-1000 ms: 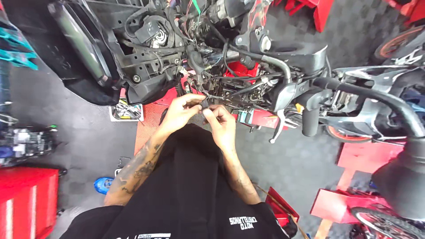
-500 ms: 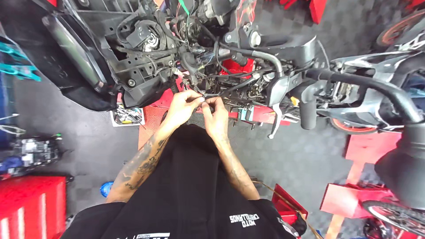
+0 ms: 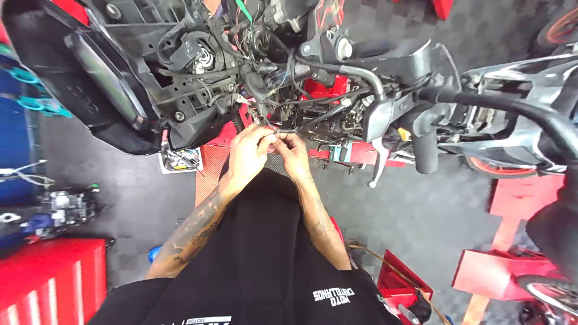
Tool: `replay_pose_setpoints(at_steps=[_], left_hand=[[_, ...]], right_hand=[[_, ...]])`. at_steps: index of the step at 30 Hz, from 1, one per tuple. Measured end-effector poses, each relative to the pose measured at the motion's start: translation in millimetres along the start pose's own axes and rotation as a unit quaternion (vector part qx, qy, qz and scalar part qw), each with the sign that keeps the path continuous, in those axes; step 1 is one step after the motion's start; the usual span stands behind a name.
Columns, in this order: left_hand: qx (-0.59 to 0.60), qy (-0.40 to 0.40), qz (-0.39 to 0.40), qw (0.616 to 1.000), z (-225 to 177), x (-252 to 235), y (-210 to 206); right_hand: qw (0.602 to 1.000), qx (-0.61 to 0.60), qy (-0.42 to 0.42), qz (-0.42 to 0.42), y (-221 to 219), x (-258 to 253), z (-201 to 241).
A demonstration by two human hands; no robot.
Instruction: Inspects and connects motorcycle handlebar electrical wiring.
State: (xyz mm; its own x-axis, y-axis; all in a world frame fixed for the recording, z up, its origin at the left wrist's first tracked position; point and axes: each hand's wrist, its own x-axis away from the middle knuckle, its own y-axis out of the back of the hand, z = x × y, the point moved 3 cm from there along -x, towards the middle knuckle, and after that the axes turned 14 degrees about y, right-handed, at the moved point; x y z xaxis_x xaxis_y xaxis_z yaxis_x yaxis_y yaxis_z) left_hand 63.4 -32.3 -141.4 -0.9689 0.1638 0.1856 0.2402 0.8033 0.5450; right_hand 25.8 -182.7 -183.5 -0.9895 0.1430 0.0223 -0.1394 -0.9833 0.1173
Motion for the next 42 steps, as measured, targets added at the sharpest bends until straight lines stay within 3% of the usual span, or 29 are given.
replay_pose_setpoints(at_steps=[5,9,14,18,25,36,39,42], left_hand=[[0.028,0.044,0.010,0.999,0,1,8],[0.143,0.121,0.006,0.982,8,3,10],[0.357,0.282,0.080,0.887,23,1,2],[0.448,0.335,0.159,0.814,24,0,2],[0.530,0.312,0.112,0.781,24,5,-8],[0.475,0.193,-0.027,0.858,27,12,-21],[0.485,0.176,-0.018,0.856,27,12,-21],[0.514,0.167,0.004,0.842,31,11,-25]], right_hand=[[0.996,-0.080,-0.008,0.037,-7,-17,-7],[0.987,-0.152,-0.025,0.043,-13,-22,-7],[0.985,-0.167,0.049,-0.004,-19,-27,-10],[0.985,-0.161,0.047,-0.036,-24,-25,-17],[0.983,-0.166,0.064,-0.035,-23,-27,-14],[0.986,-0.152,0.049,-0.041,-19,-7,2],[0.991,-0.102,0.072,-0.035,-13,-2,10],[0.998,0.021,0.043,0.042,-1,2,29]])
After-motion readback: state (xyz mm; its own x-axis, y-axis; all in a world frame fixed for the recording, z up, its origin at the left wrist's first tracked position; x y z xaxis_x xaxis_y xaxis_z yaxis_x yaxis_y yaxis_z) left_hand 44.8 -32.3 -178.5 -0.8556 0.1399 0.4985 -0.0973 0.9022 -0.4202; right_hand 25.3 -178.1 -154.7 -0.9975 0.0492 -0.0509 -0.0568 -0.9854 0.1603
